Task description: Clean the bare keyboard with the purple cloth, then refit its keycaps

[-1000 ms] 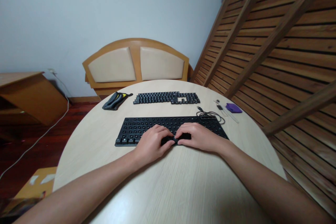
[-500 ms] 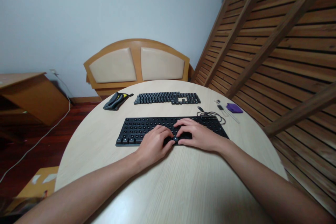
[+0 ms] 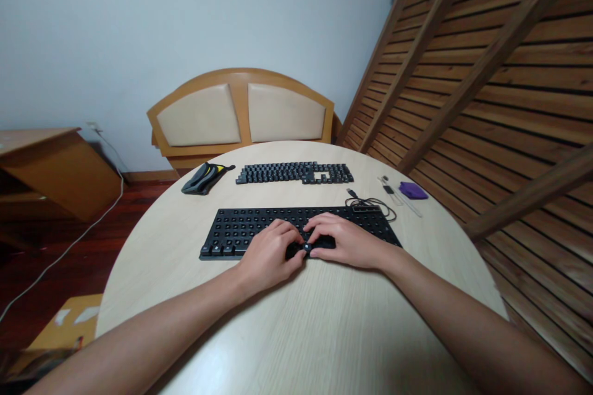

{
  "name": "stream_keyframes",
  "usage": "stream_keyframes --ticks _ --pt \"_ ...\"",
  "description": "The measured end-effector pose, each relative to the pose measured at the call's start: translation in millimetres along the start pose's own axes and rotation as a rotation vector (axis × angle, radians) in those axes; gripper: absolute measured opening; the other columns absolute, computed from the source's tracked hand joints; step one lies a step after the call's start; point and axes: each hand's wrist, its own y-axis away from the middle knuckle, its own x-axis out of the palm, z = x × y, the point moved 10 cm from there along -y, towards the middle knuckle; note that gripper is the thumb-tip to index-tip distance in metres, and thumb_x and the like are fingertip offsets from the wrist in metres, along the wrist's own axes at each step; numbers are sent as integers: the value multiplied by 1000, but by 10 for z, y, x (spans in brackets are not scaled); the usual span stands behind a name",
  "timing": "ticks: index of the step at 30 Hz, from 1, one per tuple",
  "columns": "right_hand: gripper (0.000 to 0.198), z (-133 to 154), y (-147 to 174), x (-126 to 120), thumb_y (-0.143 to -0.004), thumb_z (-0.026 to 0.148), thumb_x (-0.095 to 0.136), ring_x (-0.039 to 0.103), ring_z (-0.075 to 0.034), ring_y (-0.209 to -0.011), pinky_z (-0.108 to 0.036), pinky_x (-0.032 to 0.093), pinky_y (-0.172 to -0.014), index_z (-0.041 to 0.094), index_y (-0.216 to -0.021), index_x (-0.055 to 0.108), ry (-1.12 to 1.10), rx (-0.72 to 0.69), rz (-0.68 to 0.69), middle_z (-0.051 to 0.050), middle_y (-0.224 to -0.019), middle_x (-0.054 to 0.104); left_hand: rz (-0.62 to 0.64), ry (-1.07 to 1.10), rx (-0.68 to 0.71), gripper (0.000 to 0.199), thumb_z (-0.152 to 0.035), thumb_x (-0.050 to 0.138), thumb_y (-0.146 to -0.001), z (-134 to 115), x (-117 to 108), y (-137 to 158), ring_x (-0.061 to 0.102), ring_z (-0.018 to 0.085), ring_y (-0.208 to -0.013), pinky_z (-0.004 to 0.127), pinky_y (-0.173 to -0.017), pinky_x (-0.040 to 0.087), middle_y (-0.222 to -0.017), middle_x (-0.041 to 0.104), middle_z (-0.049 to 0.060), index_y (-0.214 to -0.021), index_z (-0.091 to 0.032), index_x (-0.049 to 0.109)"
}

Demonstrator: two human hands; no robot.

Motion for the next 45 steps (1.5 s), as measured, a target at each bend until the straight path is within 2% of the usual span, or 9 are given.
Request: stream_keyframes --ticks 13,31,38,45 --pt "13 55 -18 14 -87 34 68 58 -23 -120 -41 43 -106 23 -93 71 -29 -6 13 -6 -123 67 14 41 -18 13 -26 62 -89 61 57 8 63 23 -112 39 -96 52 -124 65 5 -99 -20 68" --pt "14 64 -17 3 -86 33 69 59 -24 -120 -41 44 -104 22 -96 69 -76 6 22 -6 -121 68 23 41 -13 14 -24 64 -88 64 63 12 64 24 -114 40 -97 53 -122 68 5 -101 -21 67" --pt "35 -33 4 -24 -81 35 74 61 -25 -112 -40 47 -98 23 -111 63 7 82 -17 -7 -117 67 17 29 -15 12 -25 64 -88 51 32 7 61 24 -107 40 -94 53 -114 68 6 -97 -19 67" --pt "52 -84 21 -75 -78 42 77 59 -26 -113 -41 48 -96 23 -123 59 35 116 -44 -8 -120 65 20 15 -12 14 -26 64 -88 54 37 12 60 24 -105 39 -93 53 -112 66 6 -99 -19 67"
